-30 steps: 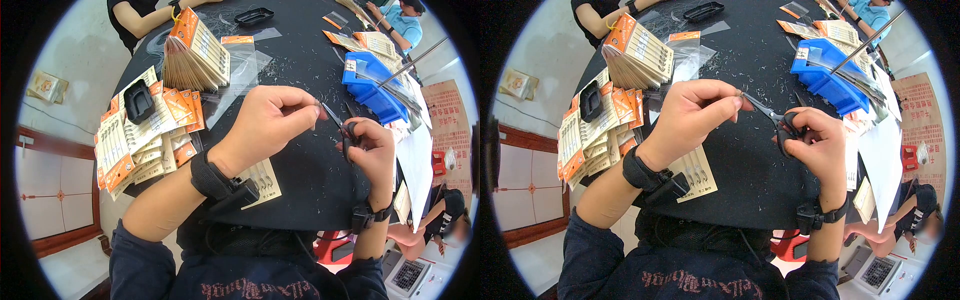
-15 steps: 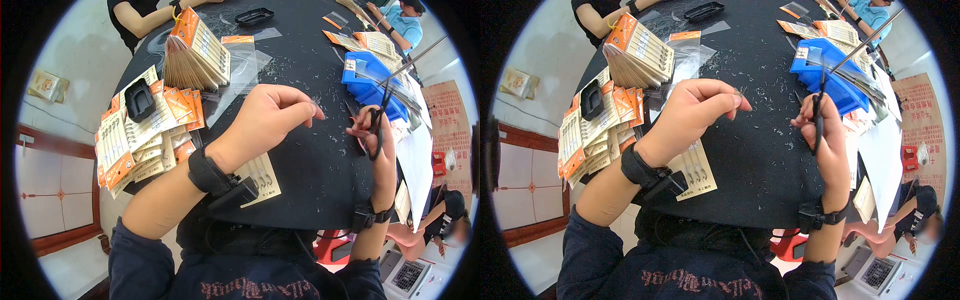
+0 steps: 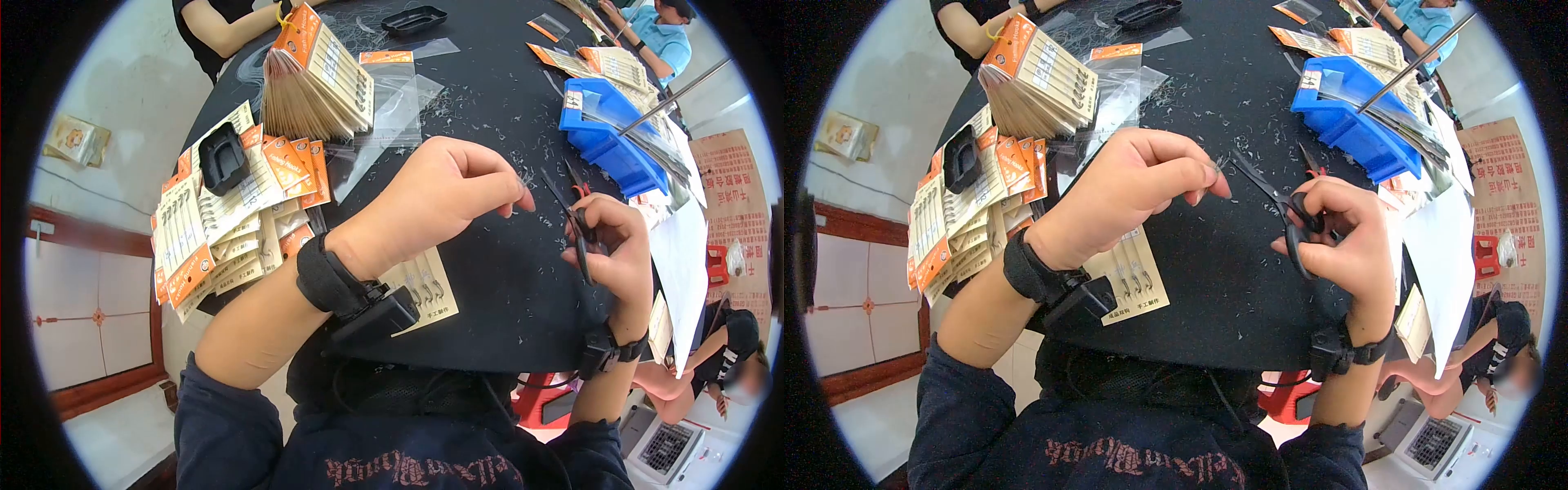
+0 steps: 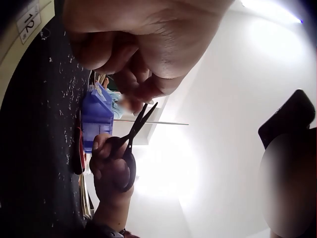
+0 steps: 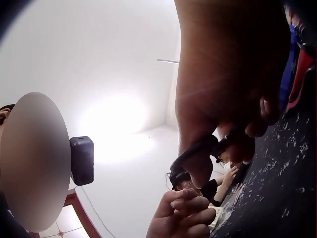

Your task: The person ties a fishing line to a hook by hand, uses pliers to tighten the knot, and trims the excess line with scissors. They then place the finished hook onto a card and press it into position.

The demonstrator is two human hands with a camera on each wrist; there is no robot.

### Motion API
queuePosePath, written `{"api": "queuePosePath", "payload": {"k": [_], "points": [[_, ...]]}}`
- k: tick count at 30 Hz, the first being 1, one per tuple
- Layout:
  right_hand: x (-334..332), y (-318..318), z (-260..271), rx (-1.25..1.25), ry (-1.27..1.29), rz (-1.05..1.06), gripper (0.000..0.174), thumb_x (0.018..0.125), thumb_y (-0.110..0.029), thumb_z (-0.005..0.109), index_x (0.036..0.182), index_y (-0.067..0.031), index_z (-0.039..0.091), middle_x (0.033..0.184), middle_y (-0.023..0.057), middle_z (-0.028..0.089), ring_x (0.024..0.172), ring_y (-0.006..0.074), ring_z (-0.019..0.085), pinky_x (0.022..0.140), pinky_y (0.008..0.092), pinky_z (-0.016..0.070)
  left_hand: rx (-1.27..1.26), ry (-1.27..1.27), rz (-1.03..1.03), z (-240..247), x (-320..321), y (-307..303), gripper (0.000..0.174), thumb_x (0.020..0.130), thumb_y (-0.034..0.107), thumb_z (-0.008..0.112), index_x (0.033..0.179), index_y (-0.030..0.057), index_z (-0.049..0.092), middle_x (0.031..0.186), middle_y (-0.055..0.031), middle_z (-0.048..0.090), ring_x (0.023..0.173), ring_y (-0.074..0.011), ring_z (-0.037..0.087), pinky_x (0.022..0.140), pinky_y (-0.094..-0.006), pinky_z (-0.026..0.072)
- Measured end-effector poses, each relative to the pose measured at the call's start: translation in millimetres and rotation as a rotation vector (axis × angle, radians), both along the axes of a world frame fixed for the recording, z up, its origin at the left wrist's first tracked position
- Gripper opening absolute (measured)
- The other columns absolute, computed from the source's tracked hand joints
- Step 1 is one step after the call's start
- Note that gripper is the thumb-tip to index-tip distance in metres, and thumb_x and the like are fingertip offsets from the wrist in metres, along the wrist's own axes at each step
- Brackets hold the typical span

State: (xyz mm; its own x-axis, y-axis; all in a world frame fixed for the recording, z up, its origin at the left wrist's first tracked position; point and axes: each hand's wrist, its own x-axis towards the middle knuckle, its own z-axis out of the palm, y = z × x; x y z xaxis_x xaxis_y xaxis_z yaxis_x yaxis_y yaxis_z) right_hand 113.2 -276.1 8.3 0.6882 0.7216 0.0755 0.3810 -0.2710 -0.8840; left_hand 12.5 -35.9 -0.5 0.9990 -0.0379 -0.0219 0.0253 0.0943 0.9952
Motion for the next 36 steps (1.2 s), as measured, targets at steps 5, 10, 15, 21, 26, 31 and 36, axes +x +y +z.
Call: {"api": "queuePosePath", "payload": {"k": [5, 10, 15, 21, 26, 31, 36], "points": [[-2.8, 1.3, -0.6, 0.016, 0.073, -0.017, 0.024, 0.059, 0.0, 0.068, 0.069, -0.0019, 0.046, 0.081, 0.0021, 0.053, 0.07, 0.005, 0.046, 0.055, 0.0178, 0.0365, 0.016, -0.04, 0.0, -6.5, 2.0, 0.3, 0.019, 0.091, 0.013, 0.059, 0.088, 0.0029, 0.074, 0.074, 0.0021, 0.063, 0.068, -0.0016, 0.051, 0.059, -0.0176, 0.0372], [-1.2, 0.1, -1.0, -0.051, -0.042, -0.016, 0.022, 0.059, 0.0, 0.068, 0.068, -0.0006, 0.049, 0.078, 0.0009, 0.055, 0.064, 0.0028, 0.044, 0.052, 0.0174, 0.0333, 0.027, -0.041, -0.003, -7.6, 2.6, 0.5, 0.017, 0.091, 0.012, 0.059, 0.088, 0.0019, 0.073, 0.076, 0.0009, 0.064, 0.071, -0.0029, 0.054, 0.065, -0.0189, 0.0414], [1.0, -2.2, -1.8, -0.089, -0.077, -0.008, 0.021, 0.059, -0.001, 0.07, 0.068, -0.0004, 0.051, 0.079, -0.0001, 0.057, 0.061, 0.0014, 0.042, 0.05, 0.0181, 0.0322, 0.041, -0.042, 0.002, -7.0, 2.5, 0.4, 0.017, 0.091, 0.012, 0.06, 0.088, 0.0017, 0.073, 0.076, 0.0004, 0.065, 0.071, -0.0037, 0.055, 0.068, -0.0197, 0.043], [0.2, -1.7, -2.8, -0.065, -0.057, -0.003, 0.02, 0.059, -0.002, 0.07, 0.069, 0.0, 0.052, 0.079, 0.0004, 0.058, 0.06, 0.001, 0.042, 0.05, 0.0177, 0.0321, 0.027, -0.057, -0.013, -7.9, 2.8, 0.2, 0.018, 0.091, 0.012, 0.06, 0.088, 0.0011, 0.073, 0.077, -0.0004, 0.066, 0.071, -0.004, 0.055, 0.068, -0.0199, 0.0434], [0.1, -1.5, -2.7, -0.079, -0.044, -0.012, 0.018, 0.061, -0.002, 0.068, 0.069, 0.0004, 0.052, 0.08, 0.0012, 0.059, 0.059, 0.001, 0.045, 0.05, 0.017, 0.0324, 0.028, -0.06, -0.007, -9.0, 3.2, 0.2, 0.017, 0.091, 0.012, 0.06, 0.088, 0.001, 0.073, 0.078, -0.0011, 0.066, 0.072, -0.0044, 0.055, 0.069, -0.0203, 0.044], [0.1, -1.4, -2.7, -0.078, -0.068, -0.015, 0.017, 0.062, -0.002, 0.067, 0.068, 0.0009, 0.052, 0.082, 0.002, 0.061, 0.06, 0.0006, 0.047, 0.049, 0.0166, 0.0325, 0.037, -0.066, -0.007, -8.7, 3.2, 0.5, 0.017, 0.091, 0.012, 0.06, 0.088, 0.0011, 0.073, 0.079, -0.0018, 0.067, 0.072, -0.0051, 0.056, 0.07, -0.0209, 0.0446], [-1.4, 0.6, -1.9, -0.044, -0.101, -0.031, 0.016, 0.061, -0.002, 0.066, 0.07, 0.0018, 0.054, 0.084, 0.0037, 0.064, 0.062, 0.0015, 0.051, 0.05, 0.0162, 0.0352, 0.071, -0.062, 0.011, -10.7, 4.2, 2.2, 0.017, 0.091, 0.013, 0.06, 0.087, 0.001, 0.073, 0.08, -0.0024, 0.068, 0.073, -0.0053, 0.056, 0.071, -0.0215, 0.0452]]}}
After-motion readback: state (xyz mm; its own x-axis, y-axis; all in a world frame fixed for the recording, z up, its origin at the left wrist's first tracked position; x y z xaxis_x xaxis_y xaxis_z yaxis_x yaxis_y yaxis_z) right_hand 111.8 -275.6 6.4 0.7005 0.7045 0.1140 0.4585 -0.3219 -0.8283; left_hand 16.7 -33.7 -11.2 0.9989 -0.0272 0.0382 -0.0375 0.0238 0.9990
